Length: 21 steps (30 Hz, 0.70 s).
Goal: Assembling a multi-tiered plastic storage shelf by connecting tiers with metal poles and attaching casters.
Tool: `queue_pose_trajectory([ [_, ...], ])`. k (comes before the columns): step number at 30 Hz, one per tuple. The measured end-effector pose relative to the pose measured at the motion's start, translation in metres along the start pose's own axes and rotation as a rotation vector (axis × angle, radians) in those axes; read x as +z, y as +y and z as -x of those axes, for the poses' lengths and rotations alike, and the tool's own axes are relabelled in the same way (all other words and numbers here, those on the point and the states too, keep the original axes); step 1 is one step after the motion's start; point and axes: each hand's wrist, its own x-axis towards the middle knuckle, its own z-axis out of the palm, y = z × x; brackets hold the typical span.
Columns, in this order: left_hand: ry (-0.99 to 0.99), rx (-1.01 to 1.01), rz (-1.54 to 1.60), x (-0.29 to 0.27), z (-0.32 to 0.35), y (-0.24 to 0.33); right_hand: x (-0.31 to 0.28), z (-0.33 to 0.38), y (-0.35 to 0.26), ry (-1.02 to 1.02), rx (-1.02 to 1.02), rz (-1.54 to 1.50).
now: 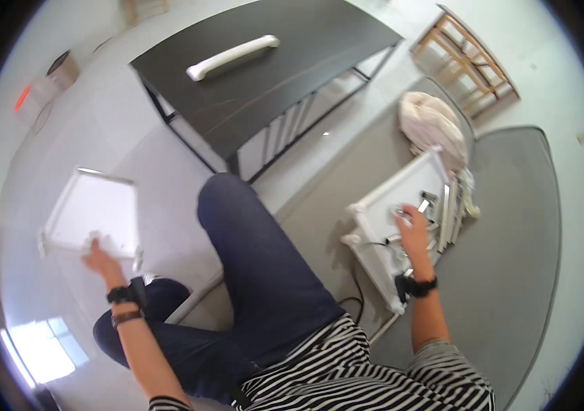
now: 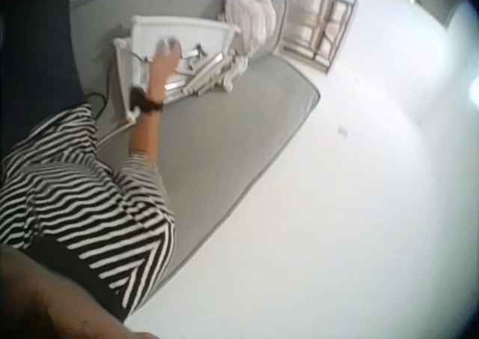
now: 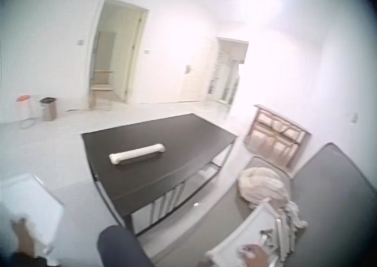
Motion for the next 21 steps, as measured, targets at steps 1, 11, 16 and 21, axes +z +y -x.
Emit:
queue_pose_trajectory([
  [1, -0.08, -0.069, 0.128, 0.022, 0.02, -0.017, -0.017, 0.001, 0.051, 0.037, -0.041, 0.134],
  [11, -0.315, 0.363, -0.737, -0.042, -0.033, -0.168, 0.0, 0.036, 0.078, -0.133, 0.134, 0.353],
  [16, -0.356, 0.4, -1.038, -0.003, 0.023, -0.147, -0.007, 0.032, 0.065, -0.128, 0.141, 0.477],
  [21, -0.42, 0.172, -1.128, -0.006, 0.041, -0.152, -0.002, 0.017, 0.017, -0.069, -0.013, 0.653],
])
